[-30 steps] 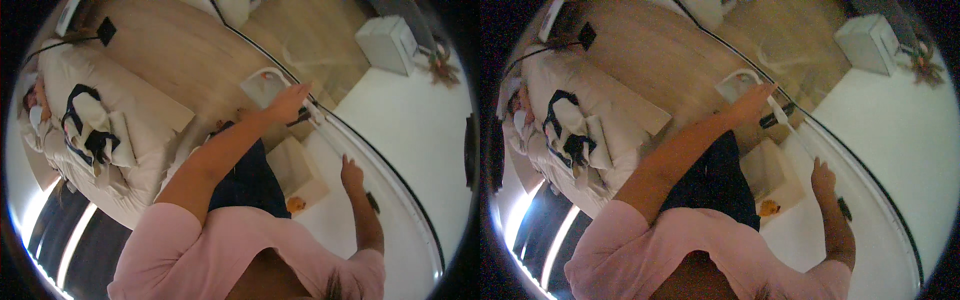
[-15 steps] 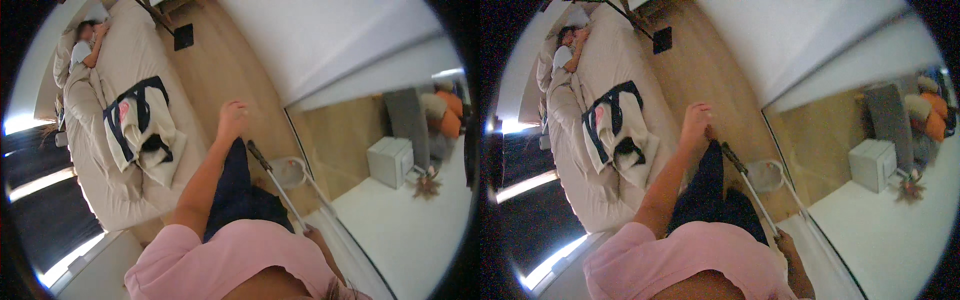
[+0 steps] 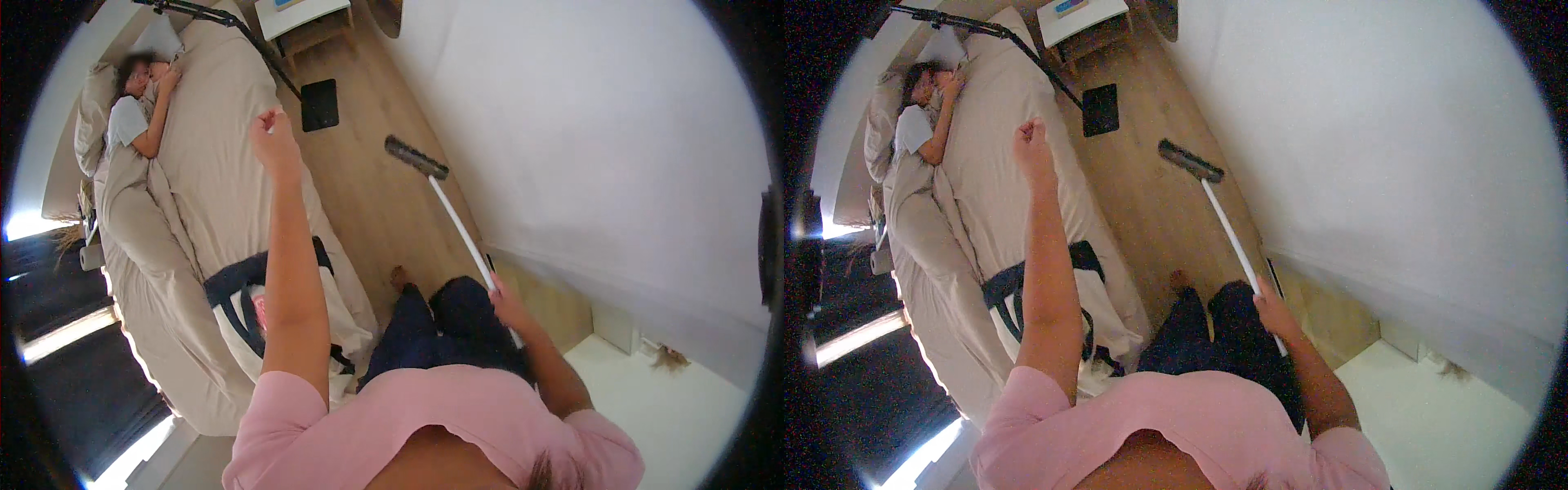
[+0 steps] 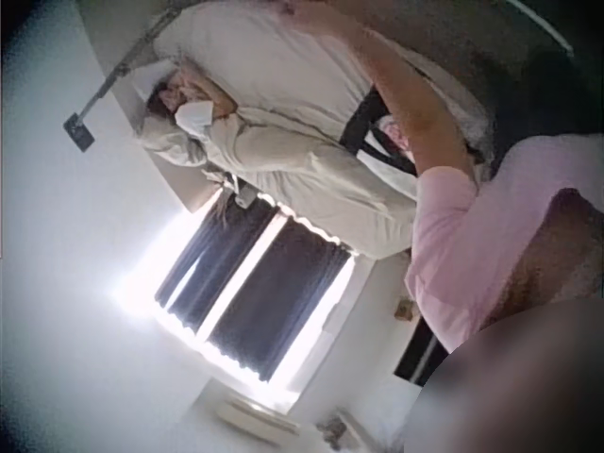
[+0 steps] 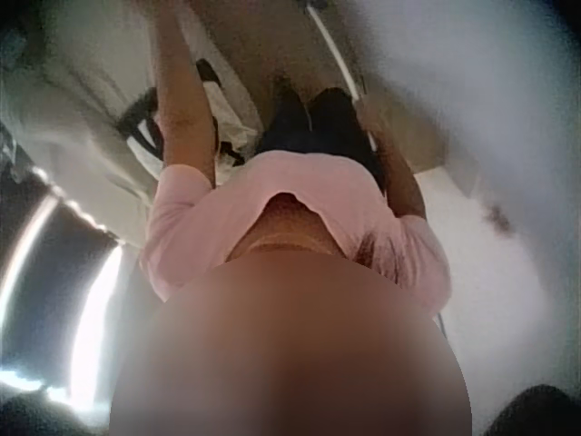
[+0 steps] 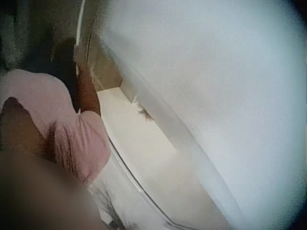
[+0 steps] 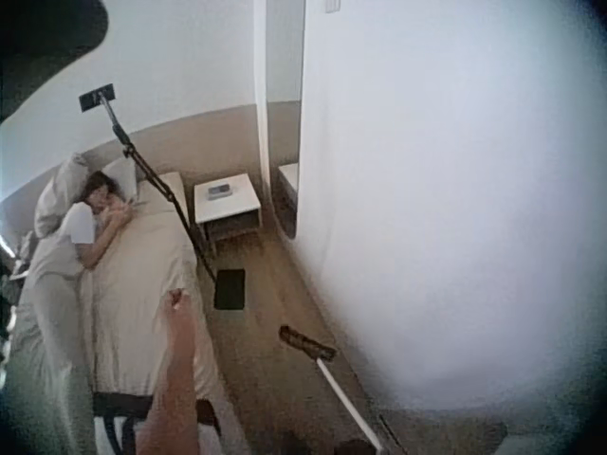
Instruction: The person sweeps the floor using a brush and dustpan, folds a white towel on a bed, wipes a wooden surface with an orange cloth, and picks up a black object.
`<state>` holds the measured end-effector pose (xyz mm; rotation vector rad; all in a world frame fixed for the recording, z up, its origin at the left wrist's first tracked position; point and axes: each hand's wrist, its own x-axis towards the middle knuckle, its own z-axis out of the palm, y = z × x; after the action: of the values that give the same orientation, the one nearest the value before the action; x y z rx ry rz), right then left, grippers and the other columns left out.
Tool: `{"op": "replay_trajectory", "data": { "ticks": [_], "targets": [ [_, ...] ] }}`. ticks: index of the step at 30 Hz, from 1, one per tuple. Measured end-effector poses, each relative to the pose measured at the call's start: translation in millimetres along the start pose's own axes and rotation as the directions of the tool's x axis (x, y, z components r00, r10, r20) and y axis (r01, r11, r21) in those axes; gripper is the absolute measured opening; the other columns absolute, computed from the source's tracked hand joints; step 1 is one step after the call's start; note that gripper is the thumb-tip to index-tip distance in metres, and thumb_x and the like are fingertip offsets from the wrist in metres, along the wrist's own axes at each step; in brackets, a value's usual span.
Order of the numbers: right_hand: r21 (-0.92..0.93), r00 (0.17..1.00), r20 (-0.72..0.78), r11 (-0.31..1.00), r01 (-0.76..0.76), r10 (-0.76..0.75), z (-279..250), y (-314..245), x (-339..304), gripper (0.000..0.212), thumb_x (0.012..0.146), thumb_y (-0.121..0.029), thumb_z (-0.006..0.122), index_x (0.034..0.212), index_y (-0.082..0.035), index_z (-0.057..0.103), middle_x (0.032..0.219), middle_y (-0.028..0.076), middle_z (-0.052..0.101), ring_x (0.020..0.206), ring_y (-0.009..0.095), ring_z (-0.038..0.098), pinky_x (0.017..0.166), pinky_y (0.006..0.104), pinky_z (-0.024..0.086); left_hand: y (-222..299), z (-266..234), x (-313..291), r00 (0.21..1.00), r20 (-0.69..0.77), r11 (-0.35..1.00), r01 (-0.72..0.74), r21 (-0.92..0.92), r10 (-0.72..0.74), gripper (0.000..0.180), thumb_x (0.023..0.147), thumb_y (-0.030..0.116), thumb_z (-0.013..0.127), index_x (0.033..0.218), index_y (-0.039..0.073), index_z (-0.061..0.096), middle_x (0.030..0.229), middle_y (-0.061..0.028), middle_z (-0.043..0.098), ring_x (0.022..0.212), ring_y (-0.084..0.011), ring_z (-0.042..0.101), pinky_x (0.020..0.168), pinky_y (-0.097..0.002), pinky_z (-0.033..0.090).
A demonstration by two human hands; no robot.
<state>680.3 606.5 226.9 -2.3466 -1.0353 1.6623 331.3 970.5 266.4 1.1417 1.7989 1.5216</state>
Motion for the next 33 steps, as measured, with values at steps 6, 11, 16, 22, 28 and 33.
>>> {"op": "replay_trajectory", "data": {
  "ticks": [6,11,16,22,28,33],
  "targets": [
    [0.129,1.000,0.010,0.992,0.010,-0.012,-33,-116,73,0.047,0.092,-0.021,0.046,0.136,-0.011,0.033,0.100,0.022,0.056,0.092,0.039,0.057,0.088,0.0456,0.041,-4,17,114,0.995,-0.061,0.996,-0.078,-0.037,0.075,0.033,0.079,0.018,0.065,0.105,0.001,0.052,0.099,-0.0083,0.055,0.092,-0.0200,0.052,0.082,-0.0324,0.042],
    [-0.311,0.900,-0.124,0.878,0.364,-0.418,-75,-179,214,0.045,0.092,-0.021,0.044,0.131,-0.001,0.036,0.106,0.027,0.056,0.098,0.043,0.055,0.088,0.0458,0.042,-12,62,207,0.980,-0.170,0.988,-0.082,0.131,0.104,0.062,0.073,0.017,0.071,0.123,0.000,0.038,0.118,-0.0124,0.043,0.106,-0.0243,0.045,0.089,-0.0352,0.039],
    [-0.255,0.898,-0.124,0.888,0.382,-0.421,-105,-348,322,0.045,0.092,-0.019,0.041,0.131,0.003,0.034,0.111,0.029,0.054,0.102,0.044,0.052,0.089,0.0466,0.041,-13,102,267,0.966,-0.258,0.988,0.067,0.139,-0.029,0.071,0.073,0.019,0.072,0.128,-0.001,0.031,0.128,-0.0143,0.031,0.112,-0.0255,0.039,0.095,-0.0377,0.035],
    [-0.249,0.817,-0.290,0.864,0.438,-0.498,-135,-492,443,0.042,0.092,-0.020,0.040,0.131,-0.006,0.036,0.093,0.027,0.059,0.085,0.044,0.057,0.076,0.0482,0.045,-98,133,228,0.901,-0.204,0.878,0.423,0.223,-0.382,0.039,0.080,0.017,0.066,0.103,0.003,0.039,0.095,-0.0052,0.039,0.083,-0.0178,0.041,0.080,-0.0301,0.039],
    [-0.312,0.864,-0.292,0.895,0.320,-0.411,-149,-624,576,0.042,0.093,-0.023,0.039,0.132,-0.007,0.036,0.090,0.027,0.060,0.082,0.043,0.058,0.074,0.0496,0.045,-73,205,197,0.654,0.499,0.820,0.499,0.281,-0.569,0.025,0.085,0.012,0.058,0.107,0.002,0.051,0.099,-0.0073,0.054,0.091,-0.0155,0.052,0.082,-0.0295,0.043],
    [-0.317,0.850,-0.351,0.904,0.286,-0.392,-166,-682,707,0.043,0.094,-0.026,0.038,0.134,-0.011,0.034,0.094,0.026,0.060,0.087,0.042,0.058,0.078,0.0502,0.043,-64,268,255,0.471,0.719,0.842,0.439,0.312,-0.512,0.018,0.087,0.010,0.056,0.103,0.002,0.054,0.093,-0.0048,0.056,0.086,-0.0135,0.053,0.080,-0.0278,0.043]
  ]
}}
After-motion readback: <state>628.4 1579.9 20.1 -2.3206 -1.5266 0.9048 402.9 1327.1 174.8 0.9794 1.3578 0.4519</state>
